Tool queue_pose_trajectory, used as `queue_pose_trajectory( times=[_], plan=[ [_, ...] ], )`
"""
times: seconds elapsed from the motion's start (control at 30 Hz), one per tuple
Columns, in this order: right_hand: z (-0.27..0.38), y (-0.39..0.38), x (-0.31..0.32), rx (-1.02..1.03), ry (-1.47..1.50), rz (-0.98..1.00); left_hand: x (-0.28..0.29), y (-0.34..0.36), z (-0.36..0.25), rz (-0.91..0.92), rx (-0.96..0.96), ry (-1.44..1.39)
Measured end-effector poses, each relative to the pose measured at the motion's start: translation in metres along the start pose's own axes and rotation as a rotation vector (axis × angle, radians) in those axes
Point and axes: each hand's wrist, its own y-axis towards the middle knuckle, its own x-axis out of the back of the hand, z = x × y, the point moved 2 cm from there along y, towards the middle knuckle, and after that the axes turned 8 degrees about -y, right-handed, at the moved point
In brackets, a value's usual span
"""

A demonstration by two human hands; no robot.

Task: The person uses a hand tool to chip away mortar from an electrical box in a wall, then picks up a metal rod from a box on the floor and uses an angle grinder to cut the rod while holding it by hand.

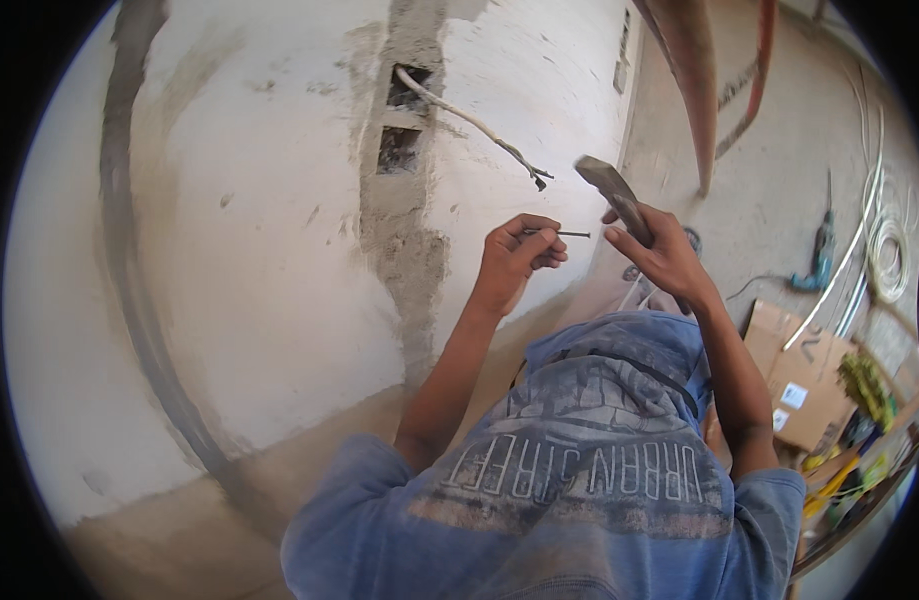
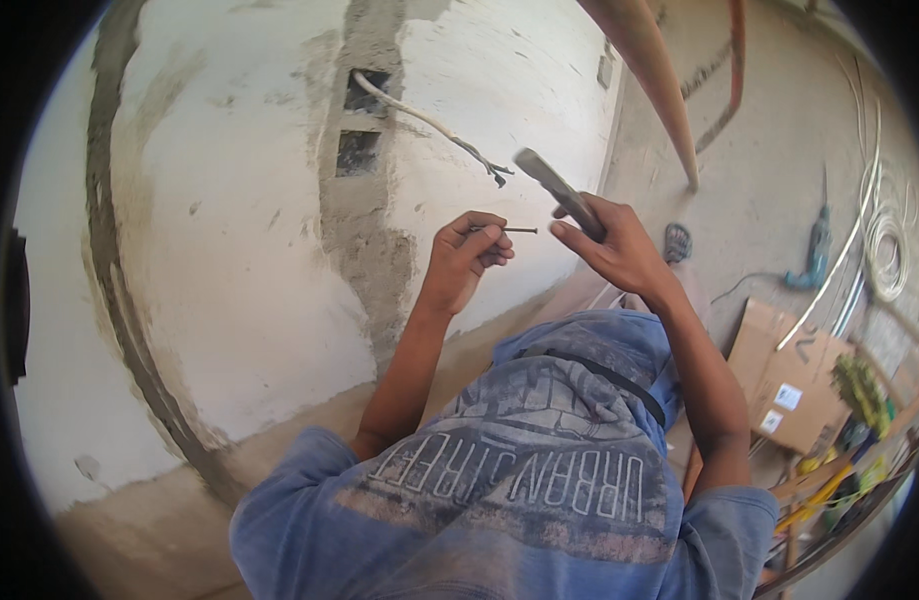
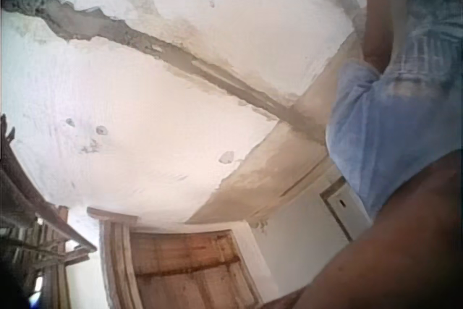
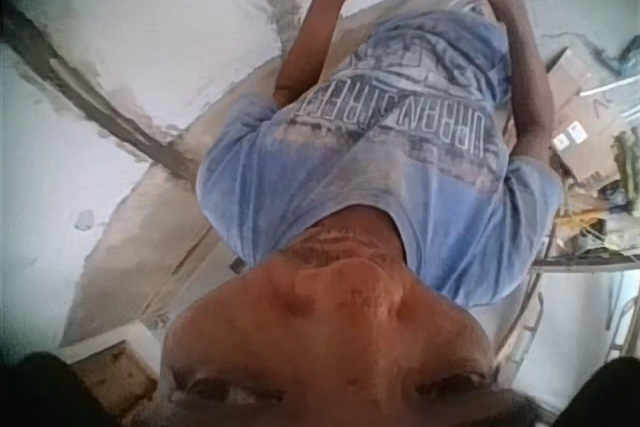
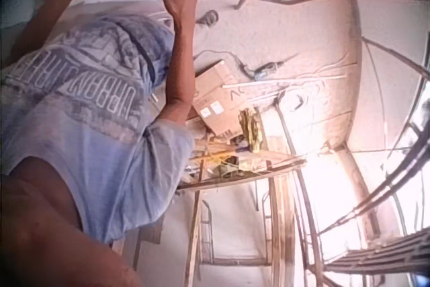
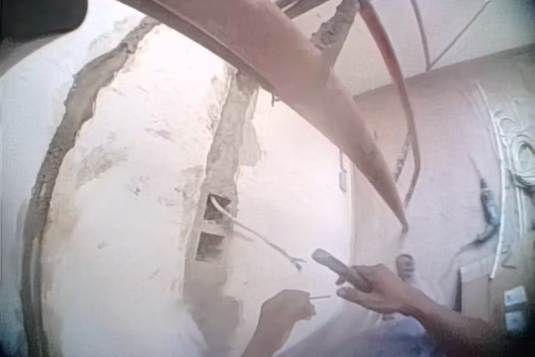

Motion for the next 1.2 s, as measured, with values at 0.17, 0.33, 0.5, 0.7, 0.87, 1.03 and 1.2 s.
queue_pose_trajectory(
  times=[0.17, 0.33, 0.5, 0.7, 0.87, 1.03, 1.2],
  plan=[
    [-0.023, 0.004, -0.061, -0.005, 0.191, -0.035, 0.025, -0.002, 0.015, -0.029, 0.045, -0.103],
    [-0.02, 0.008, -0.105, 0.05, 0.245, -0.217, 0.047, -0.002, 0.025, 0.029, 0.034, -0.313],
    [-0.015, 0.024, -0.147, 0.102, 0.332, -0.38, 0.05, 0.014, 0.029, -0.061, -0.037, -0.393],
    [-0.009, 0.014, -0.151, 0.056, 0.237, -0.437, 0.085, 0.06, -0.036, 0.052, -0.327, -0.553],
    [-0.011, 0.006, -0.159, 0.036, 0.182, -0.434, 0.096, 0.076, -0.064, 0.015, -0.398, -0.726],
    [-0.007, 0.007, -0.166, 0.014, 0.191, -0.369, 0.091, 0.077, -0.067, 0.057, -0.395, -0.876],
    [0.002, 0.019, -0.165, 0.079, 0.182, -0.352, 0.083, 0.071, -0.069, 0.02, -0.38, -0.923]
  ],
)
